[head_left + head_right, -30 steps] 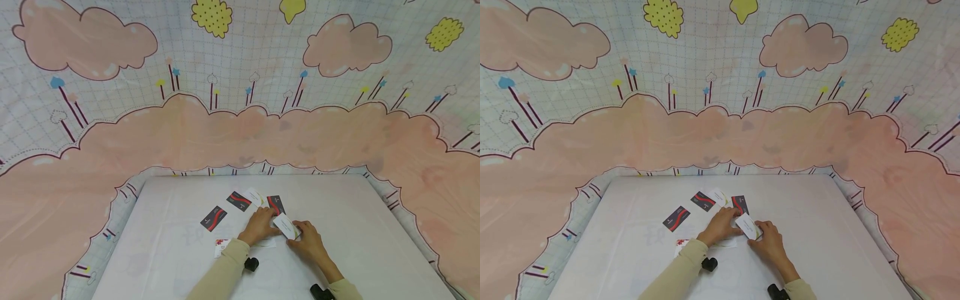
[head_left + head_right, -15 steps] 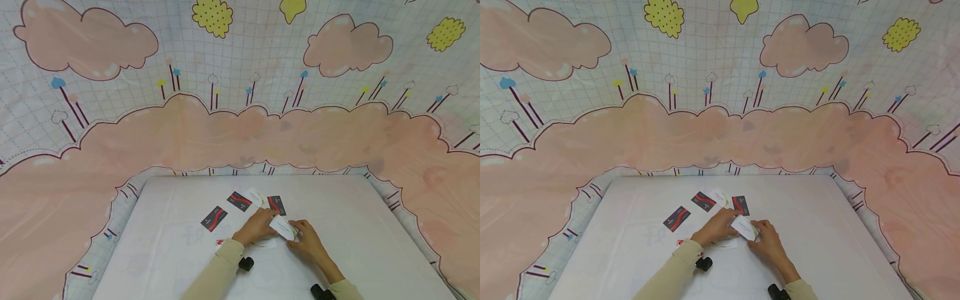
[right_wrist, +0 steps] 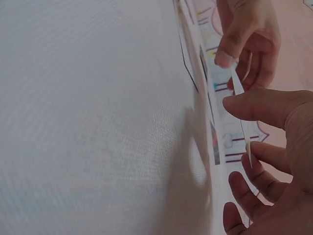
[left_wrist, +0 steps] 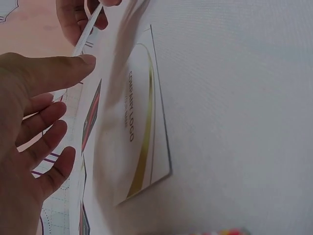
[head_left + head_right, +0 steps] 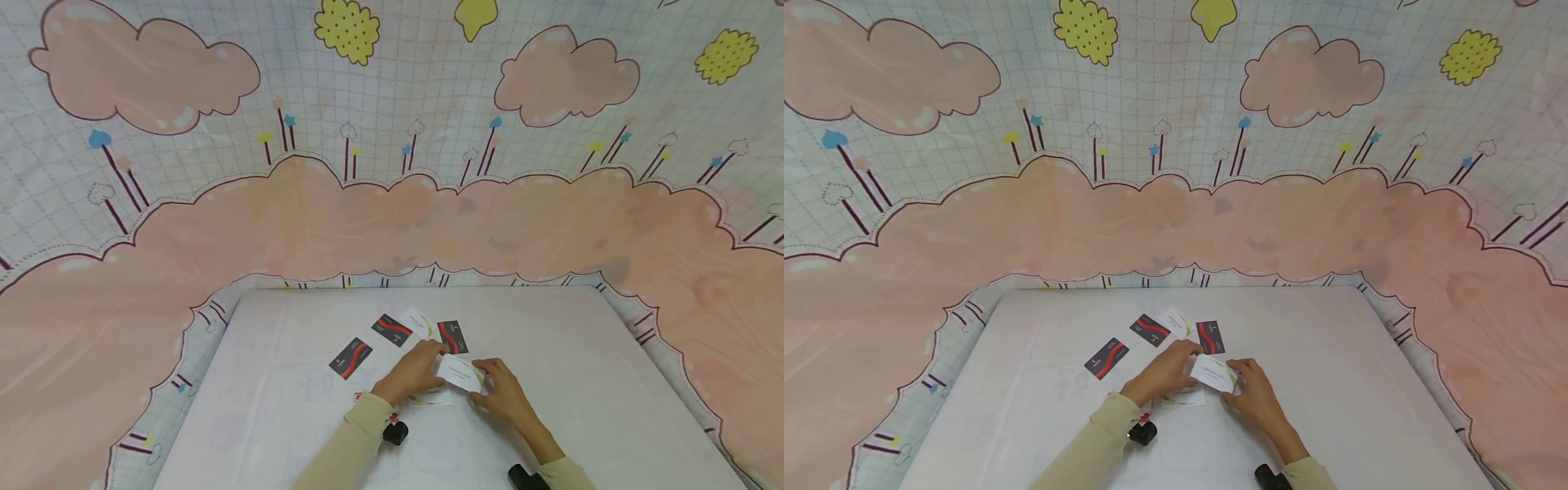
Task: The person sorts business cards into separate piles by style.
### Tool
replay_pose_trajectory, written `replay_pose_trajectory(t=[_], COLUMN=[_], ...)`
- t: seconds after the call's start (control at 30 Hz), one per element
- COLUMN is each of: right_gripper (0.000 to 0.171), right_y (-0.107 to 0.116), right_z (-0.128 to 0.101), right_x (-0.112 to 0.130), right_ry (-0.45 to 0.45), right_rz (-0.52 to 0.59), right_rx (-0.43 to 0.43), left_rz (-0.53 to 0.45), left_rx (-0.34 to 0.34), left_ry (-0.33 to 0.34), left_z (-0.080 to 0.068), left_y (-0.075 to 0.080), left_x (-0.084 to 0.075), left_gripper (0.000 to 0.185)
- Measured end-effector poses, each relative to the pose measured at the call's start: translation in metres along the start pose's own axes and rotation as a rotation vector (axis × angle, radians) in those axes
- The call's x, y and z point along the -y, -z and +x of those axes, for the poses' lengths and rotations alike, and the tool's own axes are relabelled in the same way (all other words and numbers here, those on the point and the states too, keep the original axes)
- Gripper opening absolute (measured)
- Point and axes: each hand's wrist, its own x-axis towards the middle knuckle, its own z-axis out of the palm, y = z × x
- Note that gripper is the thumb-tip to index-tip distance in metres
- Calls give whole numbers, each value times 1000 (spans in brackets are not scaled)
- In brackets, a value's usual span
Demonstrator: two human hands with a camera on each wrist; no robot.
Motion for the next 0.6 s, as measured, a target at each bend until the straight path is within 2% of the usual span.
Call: replay_pose_trajectory(t=[0.23,0.43,0.6], right_gripper=[57,58,59], right_y=[4,8,11], right_z=[-1,0,1], right_x=[2,4,4], right_ry=[-5,-39,-3], right_rz=[1,42,55], right_rx=[-18,-26,-47], left_rz=[10,-59,-81], left_rx=[-30,-41,-62], left_ry=[-35,2,10], left_z=[-7,-13,-18], left_y=[9,15,22], left_x=[-1,-3,-6], left_gripper=[58,58,60])
